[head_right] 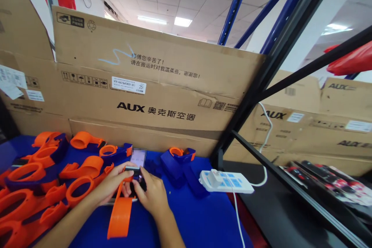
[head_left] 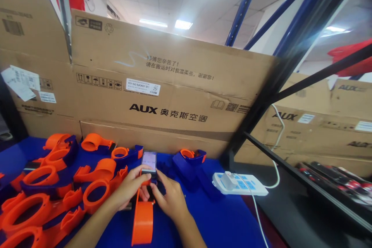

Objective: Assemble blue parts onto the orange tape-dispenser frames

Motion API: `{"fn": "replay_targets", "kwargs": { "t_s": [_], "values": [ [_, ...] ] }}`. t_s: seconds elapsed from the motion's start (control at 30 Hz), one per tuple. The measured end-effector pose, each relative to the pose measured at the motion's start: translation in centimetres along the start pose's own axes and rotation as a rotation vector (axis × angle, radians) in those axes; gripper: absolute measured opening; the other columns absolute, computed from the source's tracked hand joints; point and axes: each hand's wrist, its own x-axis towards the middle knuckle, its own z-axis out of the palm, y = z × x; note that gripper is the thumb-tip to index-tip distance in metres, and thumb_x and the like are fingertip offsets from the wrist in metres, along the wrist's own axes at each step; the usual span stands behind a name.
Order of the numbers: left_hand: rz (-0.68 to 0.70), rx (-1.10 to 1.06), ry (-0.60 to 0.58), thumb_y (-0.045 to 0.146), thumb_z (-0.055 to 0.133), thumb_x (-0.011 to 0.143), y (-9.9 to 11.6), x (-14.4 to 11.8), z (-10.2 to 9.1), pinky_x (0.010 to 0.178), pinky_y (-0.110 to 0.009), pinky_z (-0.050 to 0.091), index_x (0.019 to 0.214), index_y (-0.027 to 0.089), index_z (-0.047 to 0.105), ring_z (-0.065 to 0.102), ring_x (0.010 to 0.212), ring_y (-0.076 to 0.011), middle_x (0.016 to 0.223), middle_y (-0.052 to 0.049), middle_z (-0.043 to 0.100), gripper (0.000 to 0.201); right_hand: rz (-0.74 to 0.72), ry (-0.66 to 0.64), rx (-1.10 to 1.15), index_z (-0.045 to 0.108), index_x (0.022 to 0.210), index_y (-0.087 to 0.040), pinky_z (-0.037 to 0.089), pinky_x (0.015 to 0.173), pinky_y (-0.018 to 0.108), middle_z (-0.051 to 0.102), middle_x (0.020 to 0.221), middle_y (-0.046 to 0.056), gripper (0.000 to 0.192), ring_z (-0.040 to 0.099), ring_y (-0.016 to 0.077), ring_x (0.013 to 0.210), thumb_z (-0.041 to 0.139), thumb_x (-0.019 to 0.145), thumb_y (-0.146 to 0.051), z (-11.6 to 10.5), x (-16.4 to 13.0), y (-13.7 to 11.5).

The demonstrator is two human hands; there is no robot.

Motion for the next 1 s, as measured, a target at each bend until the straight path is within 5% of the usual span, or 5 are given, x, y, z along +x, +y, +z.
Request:
{"fn": "replay_targets", "kwargs": {
  "t_s": [0.3, 0.47, 0.7, 0.87, 1.0],
  "values": [
    [0.028, 0.066, -0.092, 0.039, 0.075, 0.087, 0.6, -0.4, -0.5, 0.039, -0.018, 0.045, 0.104, 0.016, 0.069, 0.058, 0.037, -0.0119, 0.053, 0.001, 0.065, 0.029, -0.033, 0.018, -0.082, 0.059, 0.139, -0.012, 0.063, 0.071, 0.032, 0.078, 0.099, 0.016, 0.045, 0.077, 0.0251, 0.084, 0.049, 0.102, -0.035, 1.0, 0.0, 0.5],
    [-0.014, 0.011, -0.140, 0.035, 0.072, 0.089, 1.1, -0.8, -0.9, 0.037, -0.017, 0.041, 0.103, 0.015, 0.067, 0.056, 0.038, -0.0097, 0.070, -0.006, 0.074, 0.025, 0.102, 0.116, 0.027, 0.070, 0.117, -0.016, 0.058, 0.065, 0.025, 0.077, 0.084, 0.010, 0.038, 0.075, 0.0201, 0.073, 0.037, 0.105, -0.031, 0.2, 0.1, 1.0],
    [0.006, -0.077, -0.020, 0.034, 0.078, 0.083, 0.5, 0.0, -1.3, 0.040, -0.019, 0.041, 0.109, 0.016, 0.065, 0.057, 0.044, -0.0122, 0.059, -0.001, 0.068, 0.035, 0.345, 0.227, -0.096, 0.070, 0.092, -0.017, 0.048, 0.061, 0.026, 0.072, 0.080, 0.008, 0.027, 0.068, 0.0200, 0.070, 0.048, 0.101, -0.030, -2.5, 0.6, 3.0],
    [0.033, -0.090, 0.047, 0.036, 0.075, 0.084, -0.3, 0.9, -2.0, 0.039, -0.019, 0.036, 0.113, 0.018, 0.062, 0.050, 0.039, -0.0102, 0.054, 0.003, 0.063, 0.036, 0.370, 0.113, -0.122, 0.072, 0.082, -0.023, 0.042, 0.056, 0.025, 0.071, 0.073, 0.002, 0.014, 0.065, 0.0184, 0.063, 0.060, 0.085, -0.017, -3.0, 0.3, 3.5],
    [0.025, -0.089, 0.047, 0.036, 0.075, 0.085, -0.3, 0.8, -2.1, 0.039, -0.019, 0.034, 0.116, 0.018, 0.061, 0.047, 0.038, -0.0094, 0.054, 0.003, 0.062, 0.038, 0.368, 0.071, -0.103, 0.075, 0.093, -0.024, 0.050, 0.069, 0.028, 0.076, 0.086, 0.004, 0.019, 0.071, 0.0210, 0.076, 0.059, 0.085, -0.015, -2.6, 0.1, 3.9]
  ]
}}
